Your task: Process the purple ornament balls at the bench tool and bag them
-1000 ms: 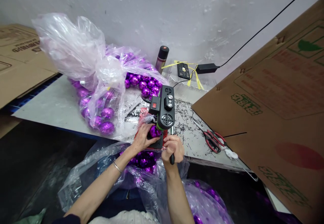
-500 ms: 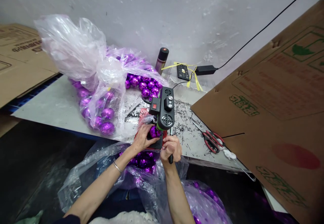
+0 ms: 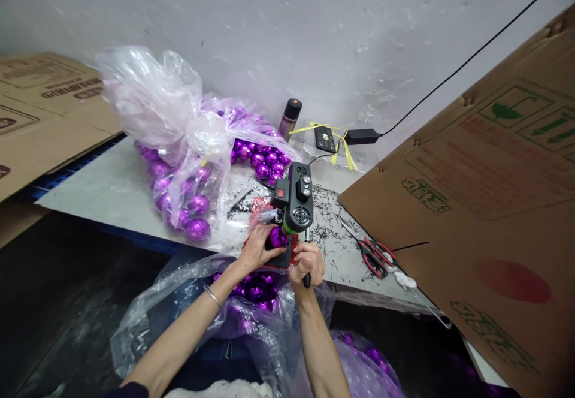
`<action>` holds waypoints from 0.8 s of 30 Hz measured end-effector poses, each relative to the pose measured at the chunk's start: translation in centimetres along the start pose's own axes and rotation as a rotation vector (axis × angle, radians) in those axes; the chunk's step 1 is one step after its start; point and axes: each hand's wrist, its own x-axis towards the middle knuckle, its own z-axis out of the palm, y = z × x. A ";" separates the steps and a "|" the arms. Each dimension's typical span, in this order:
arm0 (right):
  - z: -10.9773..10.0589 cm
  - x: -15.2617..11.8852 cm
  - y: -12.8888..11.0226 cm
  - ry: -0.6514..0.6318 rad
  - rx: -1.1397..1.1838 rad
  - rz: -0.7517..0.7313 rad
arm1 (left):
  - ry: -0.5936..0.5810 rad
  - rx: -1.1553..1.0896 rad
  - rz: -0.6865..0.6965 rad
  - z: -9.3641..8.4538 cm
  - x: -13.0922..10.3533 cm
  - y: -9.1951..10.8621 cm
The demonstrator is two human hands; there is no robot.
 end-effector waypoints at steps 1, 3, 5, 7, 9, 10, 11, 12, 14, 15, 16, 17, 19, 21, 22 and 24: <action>0.0 -0.1 0.1 -0.005 0.005 -0.010 | -0.005 -0.007 0.002 0.0 0.0 0.0; 0.1 -0.1 0.2 -0.026 0.011 -0.035 | -0.010 -0.022 0.010 -0.1 0.1 -0.1; 0.0 0.1 0.0 -0.050 0.015 -0.051 | -0.012 -0.035 0.020 0.0 0.4 -0.1; -0.2 0.8 -0.6 -0.054 0.010 -0.024 | -0.007 -0.043 0.022 0.1 0.6 -0.1; -0.6 2.1 -1.5 -0.042 -0.004 0.048 | -0.002 -0.048 0.032 0.1 0.4 0.0; -0.9 2.9 -2.0 -0.040 -0.011 0.096 | -0.002 -0.049 0.048 0.0 0.0 0.2; -1.1 3.7 -2.5 -0.044 -0.014 0.140 | -0.005 -0.049 0.072 -0.1 -0.7 0.4; -1.3 4.5 -3.0 -0.059 -0.011 0.194 | -0.015 -0.046 0.104 -0.3 -1.5 0.6; -1.7 5.5 -3.6 -0.084 0.004 0.256 | -0.043 -0.025 0.163 -1.1 -3.5 1.2; -1.7 5.6 -3.7 -0.092 0.012 0.269 | -0.058 -0.012 0.182 -1.6 -4.4 1.4; -1.7 5.6 -3.7 -0.094 0.017 0.266 | -0.068 0.001 0.193 -2.3 -4.8 1.6; -1.7 5.4 -3.7 -0.091 0.021 0.254 | -0.067 0.012 0.192 -3.1 -4.8 1.7; -1.6 4.6 -3.4 -0.081 0.022 0.221 | -0.033 0.028 0.159 -4.8 -2.6 1.5; -1.4 3.9 -3.2 -0.077 0.013 0.189 | 0.024 0.046 0.082 -6.3 2.0 0.9; -1.4 3.6 -3.1 -0.079 0.006 0.179 | 0.049 0.053 0.021 -6.8 4.8 0.5; -1.4 3.4 -3.0 -0.080 -0.005 0.166 | 0.091 0.032 -0.171 -7.1 10.7 -0.3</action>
